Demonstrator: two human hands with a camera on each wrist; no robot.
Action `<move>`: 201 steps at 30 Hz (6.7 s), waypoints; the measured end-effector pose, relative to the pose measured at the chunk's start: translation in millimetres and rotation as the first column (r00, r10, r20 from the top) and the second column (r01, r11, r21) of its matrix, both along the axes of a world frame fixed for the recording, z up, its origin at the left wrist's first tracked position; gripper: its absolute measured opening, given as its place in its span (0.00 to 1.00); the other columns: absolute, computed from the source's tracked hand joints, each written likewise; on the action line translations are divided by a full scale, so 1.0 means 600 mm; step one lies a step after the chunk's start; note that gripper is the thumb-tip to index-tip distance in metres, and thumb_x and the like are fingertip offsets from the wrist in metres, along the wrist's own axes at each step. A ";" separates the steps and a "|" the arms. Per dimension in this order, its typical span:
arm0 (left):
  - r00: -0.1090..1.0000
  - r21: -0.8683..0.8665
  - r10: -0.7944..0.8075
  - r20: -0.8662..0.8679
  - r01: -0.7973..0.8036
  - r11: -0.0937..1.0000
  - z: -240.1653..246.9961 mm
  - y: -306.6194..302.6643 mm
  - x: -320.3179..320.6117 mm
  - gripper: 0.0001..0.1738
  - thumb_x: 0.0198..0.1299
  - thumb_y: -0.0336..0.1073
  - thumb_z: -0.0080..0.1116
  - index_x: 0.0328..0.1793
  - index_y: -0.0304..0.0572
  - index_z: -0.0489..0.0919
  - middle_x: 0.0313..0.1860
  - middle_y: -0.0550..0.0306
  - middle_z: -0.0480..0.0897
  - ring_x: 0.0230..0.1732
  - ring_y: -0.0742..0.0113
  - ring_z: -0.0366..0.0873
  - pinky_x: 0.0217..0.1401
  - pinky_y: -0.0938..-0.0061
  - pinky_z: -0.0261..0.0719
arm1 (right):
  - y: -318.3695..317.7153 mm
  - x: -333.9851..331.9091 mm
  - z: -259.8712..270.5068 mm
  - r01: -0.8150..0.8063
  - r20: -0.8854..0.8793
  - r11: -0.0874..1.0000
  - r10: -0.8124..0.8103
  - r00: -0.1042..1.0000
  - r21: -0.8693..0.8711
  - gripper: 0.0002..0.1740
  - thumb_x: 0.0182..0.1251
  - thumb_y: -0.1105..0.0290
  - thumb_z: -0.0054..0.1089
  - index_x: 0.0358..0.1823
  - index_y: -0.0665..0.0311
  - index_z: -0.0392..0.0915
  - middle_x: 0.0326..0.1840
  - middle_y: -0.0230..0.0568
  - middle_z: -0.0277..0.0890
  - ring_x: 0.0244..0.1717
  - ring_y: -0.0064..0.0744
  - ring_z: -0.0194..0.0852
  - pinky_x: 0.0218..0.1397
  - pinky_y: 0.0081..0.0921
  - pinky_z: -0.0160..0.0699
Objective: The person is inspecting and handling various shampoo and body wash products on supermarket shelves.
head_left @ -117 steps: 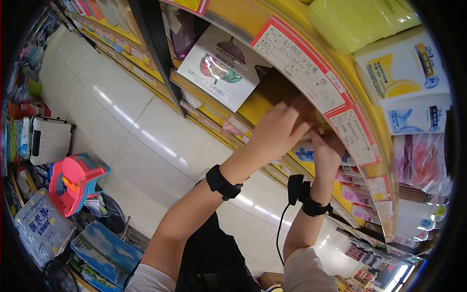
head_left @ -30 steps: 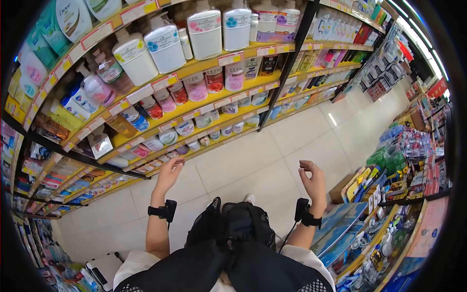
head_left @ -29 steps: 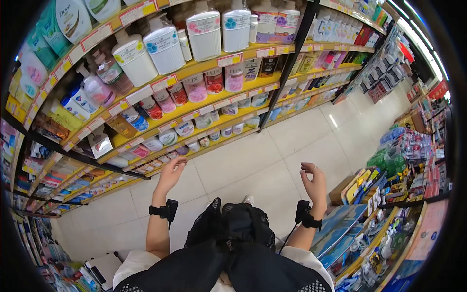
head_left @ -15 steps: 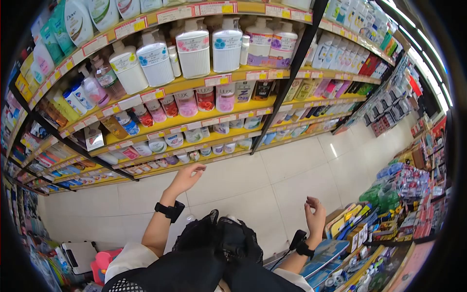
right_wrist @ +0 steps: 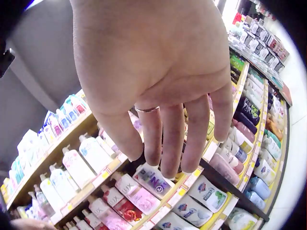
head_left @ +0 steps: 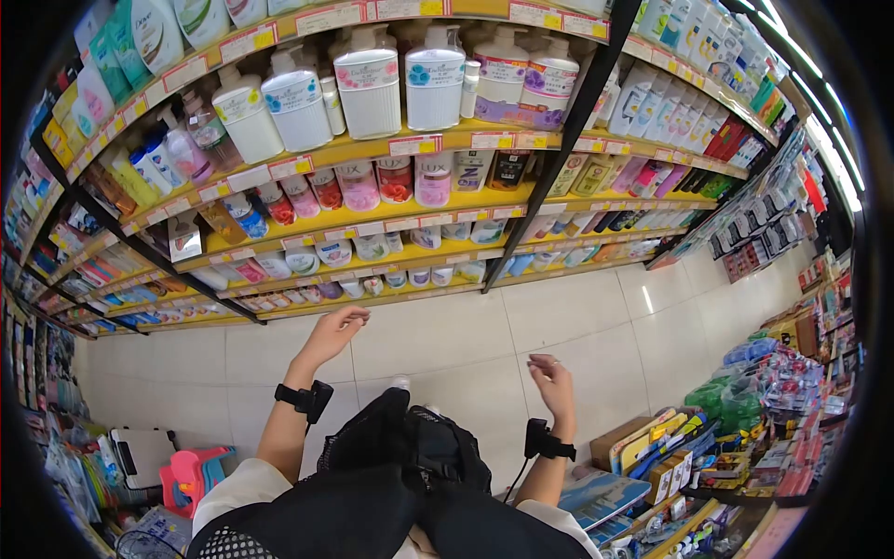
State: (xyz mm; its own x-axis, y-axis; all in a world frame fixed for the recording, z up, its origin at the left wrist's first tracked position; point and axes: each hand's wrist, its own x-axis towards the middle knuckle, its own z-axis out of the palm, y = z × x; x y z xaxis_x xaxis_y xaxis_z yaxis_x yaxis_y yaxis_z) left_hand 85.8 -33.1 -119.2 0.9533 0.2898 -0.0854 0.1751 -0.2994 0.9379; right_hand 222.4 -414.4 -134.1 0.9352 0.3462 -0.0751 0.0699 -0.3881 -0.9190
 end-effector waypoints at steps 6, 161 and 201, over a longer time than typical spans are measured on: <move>1.000 -0.026 -0.009 0.006 0.009 1.000 0.000 0.013 0.044 0.12 0.59 0.32 0.47 0.46 0.36 0.73 0.41 0.55 0.78 0.45 0.69 0.75 0.50 0.74 0.70 | 0.034 0.004 0.003 -0.096 -0.114 0.992 0.086 0.990 -0.081 0.14 0.56 0.72 0.53 0.44 0.70 0.74 0.40 0.44 0.77 0.39 0.30 0.76 0.44 0.23 0.72; 0.902 -0.600 0.264 -0.341 -0.425 0.678 -0.555 -0.241 0.168 0.43 0.31 0.37 0.72 0.58 0.40 0.64 0.54 0.54 0.71 0.57 0.63 0.66 0.61 0.69 0.61 | 0.289 0.213 -0.527 -0.809 -0.595 0.565 0.710 0.377 0.162 0.42 0.30 0.63 0.74 0.52 0.67 0.66 0.46 0.41 0.73 0.47 0.33 0.72 0.52 0.26 0.69; 0.859 0.157 0.396 0.326 -0.462 0.873 -0.219 -0.053 0.430 0.48 0.42 0.41 0.64 0.65 0.29 0.49 0.59 0.33 0.61 0.57 0.40 0.63 0.56 0.60 0.64 | 0.529 0.467 -0.093 -0.277 -0.199 0.739 0.485 0.852 0.614 0.31 0.44 0.68 0.68 0.49 0.70 0.63 0.44 0.43 0.70 0.43 0.26 0.70 0.47 0.24 0.69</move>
State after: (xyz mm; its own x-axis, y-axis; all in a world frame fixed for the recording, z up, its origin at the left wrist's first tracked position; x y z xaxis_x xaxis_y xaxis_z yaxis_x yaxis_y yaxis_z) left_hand 344.1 -65.0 -250.7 0.7035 0.6546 0.2768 0.0798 -0.4597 0.8845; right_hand 502.4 -96.8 -189.9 0.6672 0.7443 -0.0309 -0.2414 0.1768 -0.9542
